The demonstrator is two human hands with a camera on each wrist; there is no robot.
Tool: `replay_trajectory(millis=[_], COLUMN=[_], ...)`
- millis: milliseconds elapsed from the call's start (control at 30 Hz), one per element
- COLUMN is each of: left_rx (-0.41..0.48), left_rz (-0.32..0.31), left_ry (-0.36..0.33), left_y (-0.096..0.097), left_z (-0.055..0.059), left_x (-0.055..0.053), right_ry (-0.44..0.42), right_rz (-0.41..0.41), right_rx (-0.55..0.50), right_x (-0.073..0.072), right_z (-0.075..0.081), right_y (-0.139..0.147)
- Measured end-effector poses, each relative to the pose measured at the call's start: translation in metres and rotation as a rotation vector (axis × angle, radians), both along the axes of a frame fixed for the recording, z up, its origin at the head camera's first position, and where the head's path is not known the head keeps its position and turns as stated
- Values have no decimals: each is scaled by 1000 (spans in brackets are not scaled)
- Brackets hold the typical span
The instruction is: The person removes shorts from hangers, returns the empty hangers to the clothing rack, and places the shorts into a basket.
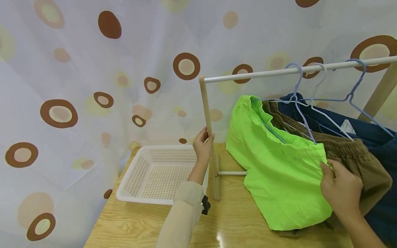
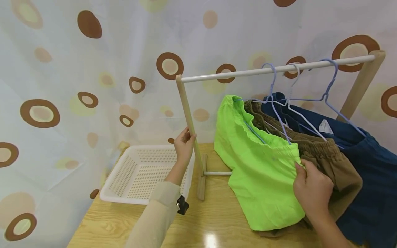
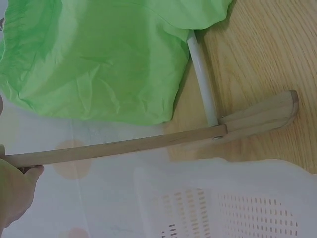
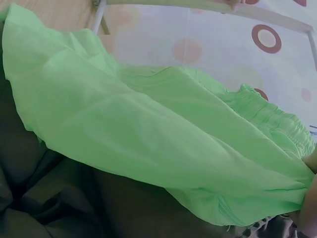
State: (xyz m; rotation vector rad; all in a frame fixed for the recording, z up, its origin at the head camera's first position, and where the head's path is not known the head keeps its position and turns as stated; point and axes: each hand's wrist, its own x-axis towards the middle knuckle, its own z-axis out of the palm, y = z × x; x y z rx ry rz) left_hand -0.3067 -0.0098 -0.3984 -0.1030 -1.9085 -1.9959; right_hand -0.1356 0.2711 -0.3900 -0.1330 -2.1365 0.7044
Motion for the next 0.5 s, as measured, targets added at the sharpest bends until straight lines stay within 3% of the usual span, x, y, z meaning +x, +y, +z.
replay_trajectory(millis=[200, 367, 500], left_rx=[-2, -8, -10], left_rz=[2, -2, 3], left_ry=[-19, -22, -18], left_y=[0, 0, 0], left_z=[1, 1, -1], left_x=[0, -1, -2], right_ry=[68, 50, 39], right_rz=[18, 12, 8], right_rx=[11, -8, 37], right_x=[1, 7, 13], right_z=[11, 21, 26], right_y=[-1, -2, 0])
